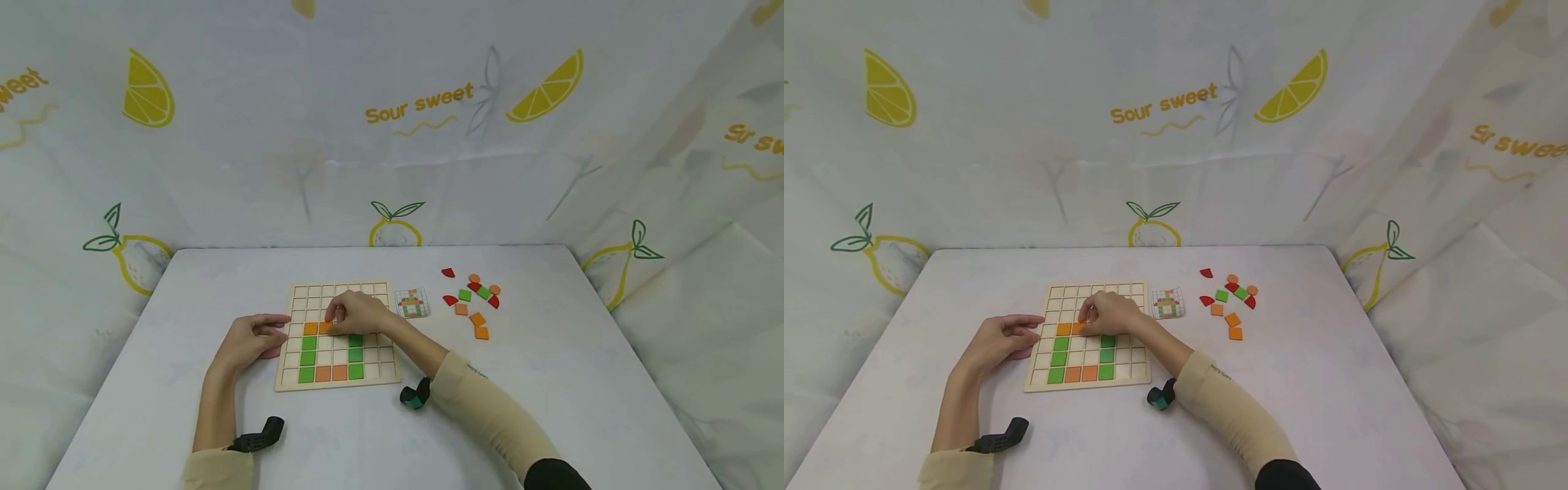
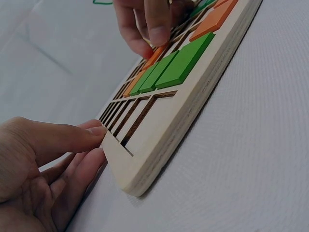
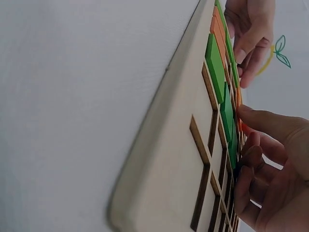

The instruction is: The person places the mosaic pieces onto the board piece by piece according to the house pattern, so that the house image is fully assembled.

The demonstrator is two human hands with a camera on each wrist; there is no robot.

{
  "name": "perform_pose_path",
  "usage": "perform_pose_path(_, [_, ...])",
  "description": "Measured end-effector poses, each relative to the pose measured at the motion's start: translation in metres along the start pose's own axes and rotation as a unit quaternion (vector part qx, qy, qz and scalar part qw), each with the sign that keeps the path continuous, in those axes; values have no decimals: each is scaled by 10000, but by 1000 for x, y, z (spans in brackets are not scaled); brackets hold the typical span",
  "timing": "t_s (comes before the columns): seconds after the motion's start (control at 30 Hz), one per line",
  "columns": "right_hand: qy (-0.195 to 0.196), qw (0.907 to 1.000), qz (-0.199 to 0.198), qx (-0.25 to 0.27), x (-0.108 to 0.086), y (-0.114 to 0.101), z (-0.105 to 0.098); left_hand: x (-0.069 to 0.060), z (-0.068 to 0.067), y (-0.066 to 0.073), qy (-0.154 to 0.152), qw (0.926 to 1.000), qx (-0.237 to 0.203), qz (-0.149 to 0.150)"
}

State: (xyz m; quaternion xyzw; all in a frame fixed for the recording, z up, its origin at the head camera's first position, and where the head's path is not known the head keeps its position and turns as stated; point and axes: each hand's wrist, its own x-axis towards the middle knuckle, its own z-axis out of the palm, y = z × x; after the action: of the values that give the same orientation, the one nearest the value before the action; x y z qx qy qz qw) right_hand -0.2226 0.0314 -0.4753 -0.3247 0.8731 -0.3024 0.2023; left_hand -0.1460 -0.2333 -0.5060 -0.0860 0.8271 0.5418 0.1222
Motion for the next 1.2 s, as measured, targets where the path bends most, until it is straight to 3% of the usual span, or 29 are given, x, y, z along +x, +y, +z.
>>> perform_pose_path(0.27, [15,10000,-95,-2,-1,0,-2,1,-1,0,19,10000,20,54])
perform_pose_path(0.5, [-55,9992,-217,320,-4,0,-8,1,-1,1,30,9999,91,138])
perform_pose_path(0.83, [-40,9967,-396,702,-24,23,-38,2,0,0,2,10000,53,83])
perform_pose_path(1.2, [528,9927,314,1036,-68,56,-78,2,0,-2,4,10000,-1,10])
